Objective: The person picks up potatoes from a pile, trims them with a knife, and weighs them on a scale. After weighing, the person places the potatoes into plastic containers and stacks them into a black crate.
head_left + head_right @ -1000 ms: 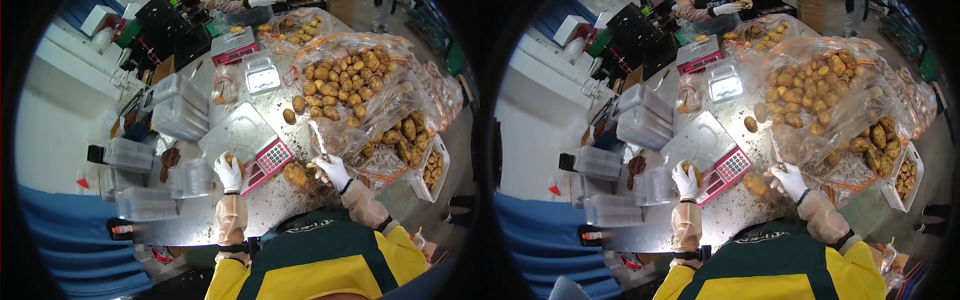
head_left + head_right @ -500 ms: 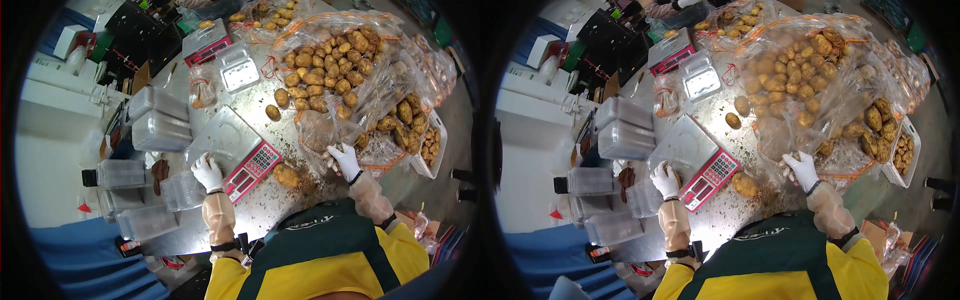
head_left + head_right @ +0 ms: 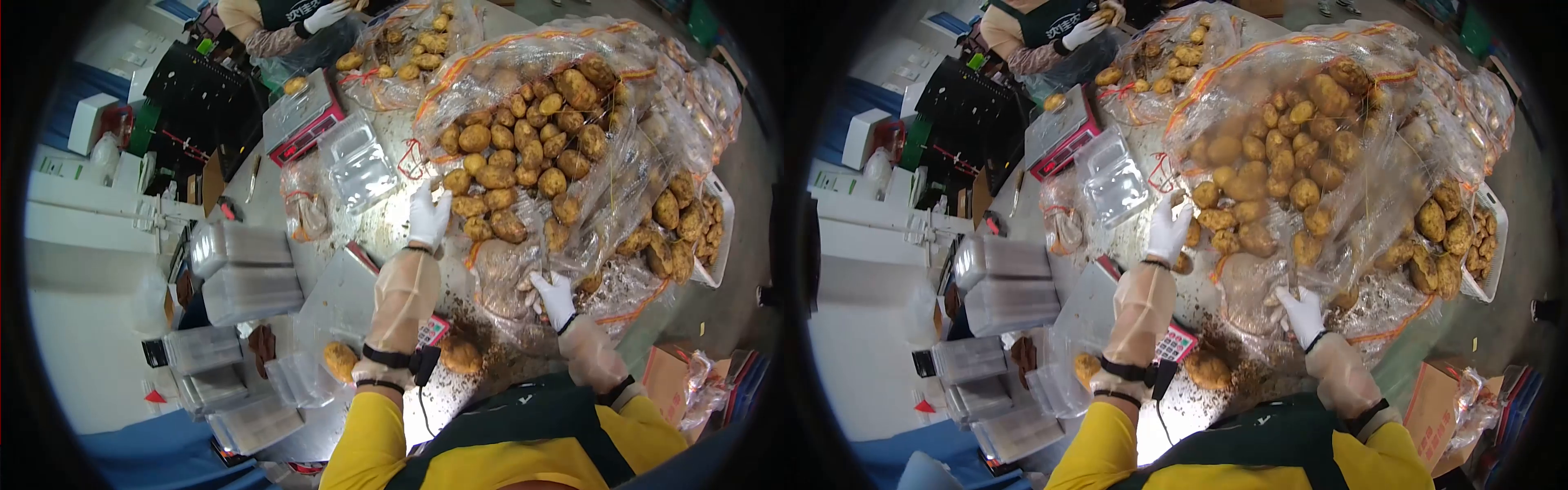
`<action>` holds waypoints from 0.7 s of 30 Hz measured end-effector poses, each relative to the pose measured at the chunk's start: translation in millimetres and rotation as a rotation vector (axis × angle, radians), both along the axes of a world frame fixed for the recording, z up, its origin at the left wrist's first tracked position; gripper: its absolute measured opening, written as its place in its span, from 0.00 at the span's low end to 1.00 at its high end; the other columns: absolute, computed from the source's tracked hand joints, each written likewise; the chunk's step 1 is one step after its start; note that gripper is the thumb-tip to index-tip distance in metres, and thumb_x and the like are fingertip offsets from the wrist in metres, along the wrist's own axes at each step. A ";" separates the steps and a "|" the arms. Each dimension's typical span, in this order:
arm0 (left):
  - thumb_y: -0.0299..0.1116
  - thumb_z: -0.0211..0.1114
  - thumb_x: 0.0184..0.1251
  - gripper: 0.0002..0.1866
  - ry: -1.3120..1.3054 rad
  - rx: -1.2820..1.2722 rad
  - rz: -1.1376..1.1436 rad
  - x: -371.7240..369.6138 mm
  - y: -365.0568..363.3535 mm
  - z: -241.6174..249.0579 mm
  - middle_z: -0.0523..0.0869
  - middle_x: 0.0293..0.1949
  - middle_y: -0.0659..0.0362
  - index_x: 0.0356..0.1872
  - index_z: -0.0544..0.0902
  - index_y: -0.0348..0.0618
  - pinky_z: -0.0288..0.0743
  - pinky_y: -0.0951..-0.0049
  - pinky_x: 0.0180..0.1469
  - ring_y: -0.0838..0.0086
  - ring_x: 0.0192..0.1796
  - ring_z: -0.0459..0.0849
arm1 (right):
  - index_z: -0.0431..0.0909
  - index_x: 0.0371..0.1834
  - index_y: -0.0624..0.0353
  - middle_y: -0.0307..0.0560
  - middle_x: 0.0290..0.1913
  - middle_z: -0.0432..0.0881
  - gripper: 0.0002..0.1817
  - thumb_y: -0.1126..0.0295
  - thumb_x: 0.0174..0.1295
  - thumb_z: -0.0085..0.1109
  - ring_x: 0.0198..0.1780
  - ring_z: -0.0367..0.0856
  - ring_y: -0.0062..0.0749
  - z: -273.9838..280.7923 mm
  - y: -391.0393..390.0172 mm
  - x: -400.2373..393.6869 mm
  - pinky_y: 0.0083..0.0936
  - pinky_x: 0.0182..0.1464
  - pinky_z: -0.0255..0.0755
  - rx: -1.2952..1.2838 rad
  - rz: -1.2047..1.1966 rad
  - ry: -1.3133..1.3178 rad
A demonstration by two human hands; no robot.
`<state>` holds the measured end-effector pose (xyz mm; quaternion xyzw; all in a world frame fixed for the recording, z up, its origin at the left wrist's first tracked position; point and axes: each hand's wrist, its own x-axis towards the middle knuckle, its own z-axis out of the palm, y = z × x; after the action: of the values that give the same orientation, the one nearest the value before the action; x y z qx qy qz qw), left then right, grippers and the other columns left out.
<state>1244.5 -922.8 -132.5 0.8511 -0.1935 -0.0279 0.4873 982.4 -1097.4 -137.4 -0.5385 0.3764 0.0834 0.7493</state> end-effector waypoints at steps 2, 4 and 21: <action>0.31 0.66 0.61 0.29 -0.016 -0.079 0.022 26.7 -39.8 -3.3 0.81 0.52 0.46 0.63 0.70 0.34 0.69 0.66 0.62 0.60 0.58 0.78 | 0.77 0.40 0.59 0.45 0.23 0.83 0.13 0.60 0.69 0.55 0.11 0.66 0.18 3.9 2.8 0.3 0.18 0.13 0.55 -0.006 0.037 -0.025; 0.32 0.69 0.57 0.34 -0.131 0.077 0.028 54.4 -74.3 -4.5 0.80 0.55 0.44 0.66 0.68 0.37 0.69 0.64 0.62 0.55 0.59 0.77 | 0.77 0.40 0.60 0.44 0.28 0.85 0.10 0.64 0.68 0.56 0.13 0.68 0.17 11.3 10.1 -1.0 0.17 0.14 0.57 0.009 0.025 -0.084; 0.38 0.60 0.68 0.29 1.014 -1.064 -0.248 -23.7 -37.1 66.0 0.76 0.60 0.53 0.67 0.64 0.38 0.71 0.55 0.62 0.62 0.62 0.75 | 0.75 0.44 0.61 0.42 0.33 0.84 0.09 0.68 0.67 0.57 0.19 0.77 0.19 3.5 7.4 -7.5 0.16 0.16 0.61 0.139 -0.006 -0.142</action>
<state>1220.9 -959.9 -66.4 0.3550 -0.0271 -0.3745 0.8562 974.9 -1090.0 -133.9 -0.4885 0.3172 0.0686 0.8100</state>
